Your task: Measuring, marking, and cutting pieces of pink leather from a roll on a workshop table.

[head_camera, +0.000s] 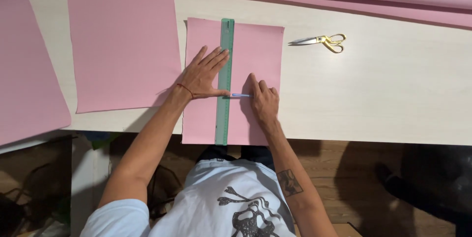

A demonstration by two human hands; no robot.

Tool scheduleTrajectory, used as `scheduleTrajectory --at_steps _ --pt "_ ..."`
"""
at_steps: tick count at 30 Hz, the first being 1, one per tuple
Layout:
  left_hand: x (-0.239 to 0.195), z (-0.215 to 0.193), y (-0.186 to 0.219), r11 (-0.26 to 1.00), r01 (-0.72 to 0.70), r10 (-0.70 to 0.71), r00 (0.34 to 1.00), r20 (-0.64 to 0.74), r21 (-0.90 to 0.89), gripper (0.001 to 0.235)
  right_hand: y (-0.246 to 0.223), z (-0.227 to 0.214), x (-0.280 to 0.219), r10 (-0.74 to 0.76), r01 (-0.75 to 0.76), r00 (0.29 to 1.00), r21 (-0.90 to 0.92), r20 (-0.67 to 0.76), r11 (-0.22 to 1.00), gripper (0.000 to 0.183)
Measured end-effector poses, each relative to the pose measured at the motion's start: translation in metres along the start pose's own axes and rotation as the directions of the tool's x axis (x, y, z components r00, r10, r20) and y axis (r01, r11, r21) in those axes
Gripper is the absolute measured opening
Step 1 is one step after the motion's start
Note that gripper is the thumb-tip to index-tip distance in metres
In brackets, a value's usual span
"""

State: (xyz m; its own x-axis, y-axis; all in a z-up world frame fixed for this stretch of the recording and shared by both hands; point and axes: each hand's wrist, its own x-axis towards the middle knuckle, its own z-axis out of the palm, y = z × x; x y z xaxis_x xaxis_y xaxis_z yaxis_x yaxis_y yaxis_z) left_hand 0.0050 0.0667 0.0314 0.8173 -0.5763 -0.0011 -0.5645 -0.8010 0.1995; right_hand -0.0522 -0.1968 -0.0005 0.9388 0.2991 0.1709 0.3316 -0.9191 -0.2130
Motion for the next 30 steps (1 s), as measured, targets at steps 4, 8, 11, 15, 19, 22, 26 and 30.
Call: scheduleTrajectory --at_steps 4,8,11,15,19,22,26,30 --pt "-0.001 0.003 0.002 0.998 -0.022 0.021 0.999 -0.031 -0.051 0.129 -0.002 -0.003 0.002 0.020 -0.020 1.000 0.020 -0.001 1.000 0.043" --pt "-0.005 -0.006 0.005 0.999 0.005 -0.005 1.000 -0.002 -0.048 0.126 -0.003 -0.006 -0.002 0.012 -0.009 0.999 0.067 -0.043 0.998 0.042" --pt "-0.006 -0.009 0.003 0.999 0.007 -0.008 1.000 -0.015 -0.044 0.130 -0.005 -0.009 -0.002 0.019 -0.015 0.999 0.081 -0.047 0.997 0.042" --pt "-0.007 -0.007 -0.005 0.996 -0.013 0.012 1.000 -0.002 -0.087 0.129 -0.003 -0.007 -0.002 0.036 -0.034 0.999 0.079 -0.027 0.996 0.044" --pt "-0.016 -0.009 -0.013 0.999 0.011 -0.012 1.000 -0.011 -0.042 0.130 -0.001 0.003 -0.003 0.038 -0.036 0.999 0.082 -0.019 0.996 0.043" --pt "-0.012 -0.001 -0.014 0.997 0.033 -0.034 0.999 -0.011 -0.071 0.129 0.002 0.002 -0.001 0.042 -0.039 0.999 0.074 -0.035 0.997 0.040" --pt "-0.004 0.010 0.000 1.000 -0.018 0.018 0.998 -0.068 0.006 0.131 0.004 0.008 -0.002 0.074 -0.064 0.996 0.177 -0.047 0.982 0.036" --pt "0.006 0.003 0.020 0.998 0.004 -0.006 0.999 -0.034 -0.060 0.129 0.003 0.004 0.000 0.097 -0.082 0.993 0.195 -0.072 0.977 0.034"
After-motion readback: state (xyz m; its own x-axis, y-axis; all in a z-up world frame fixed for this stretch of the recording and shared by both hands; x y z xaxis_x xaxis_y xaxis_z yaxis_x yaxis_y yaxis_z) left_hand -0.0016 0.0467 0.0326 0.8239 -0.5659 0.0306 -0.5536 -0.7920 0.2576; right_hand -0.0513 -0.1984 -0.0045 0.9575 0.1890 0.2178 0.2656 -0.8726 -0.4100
